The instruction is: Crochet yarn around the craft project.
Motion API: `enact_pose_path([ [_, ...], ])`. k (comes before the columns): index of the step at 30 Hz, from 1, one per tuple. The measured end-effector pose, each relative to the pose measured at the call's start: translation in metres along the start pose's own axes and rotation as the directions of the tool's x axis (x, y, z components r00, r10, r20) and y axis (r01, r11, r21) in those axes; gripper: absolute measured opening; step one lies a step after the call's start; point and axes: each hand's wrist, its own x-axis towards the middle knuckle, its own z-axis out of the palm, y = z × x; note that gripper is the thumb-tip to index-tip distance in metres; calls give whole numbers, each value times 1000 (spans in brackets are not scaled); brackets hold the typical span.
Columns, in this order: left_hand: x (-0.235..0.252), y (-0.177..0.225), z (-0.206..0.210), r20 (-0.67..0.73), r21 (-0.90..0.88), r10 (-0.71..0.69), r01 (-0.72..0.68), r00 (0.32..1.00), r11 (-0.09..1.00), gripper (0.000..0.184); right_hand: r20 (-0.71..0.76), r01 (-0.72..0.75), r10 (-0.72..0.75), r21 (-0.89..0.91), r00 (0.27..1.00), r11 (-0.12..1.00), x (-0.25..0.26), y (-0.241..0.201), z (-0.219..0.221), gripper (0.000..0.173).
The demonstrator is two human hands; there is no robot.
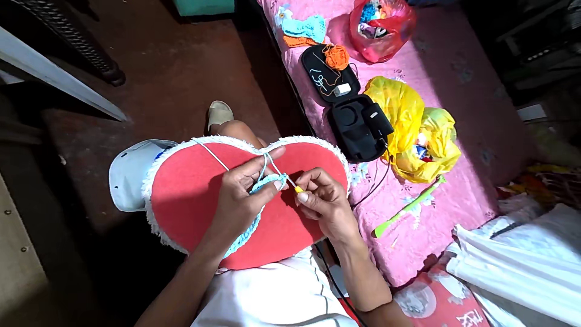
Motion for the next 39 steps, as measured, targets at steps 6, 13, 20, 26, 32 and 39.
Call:
enact_pose_path([
  [6,-5,-5,12,-40,105,3,1,999,994,47,-63,94,-105,-160,992,983,1,3,10,25],
  [13,-6,-4,14,-113,329,125,-82,986,941,42,-101,173,-224,-365,969,915,2,5,15,22],
  [20,-5,-3,16,-125,299,137,-94,983,950,53,-109,93,-97,-42,989,995,4,4,11,21],
  [26,-10,-18,27,-109,571,316,-201,942,796,45,-64,233,-362,-660,930,715,0,9,16,13],
  [32,-13,-19,28,-111,480,445,-344,889,807,32,-61,101,-96,94,994,990,9,-1,13,20],
  [39,-7,-9,15,-125,239,330,-294,936,925,40,52,475,-666,-742,744,472,4,26,9,13],
])
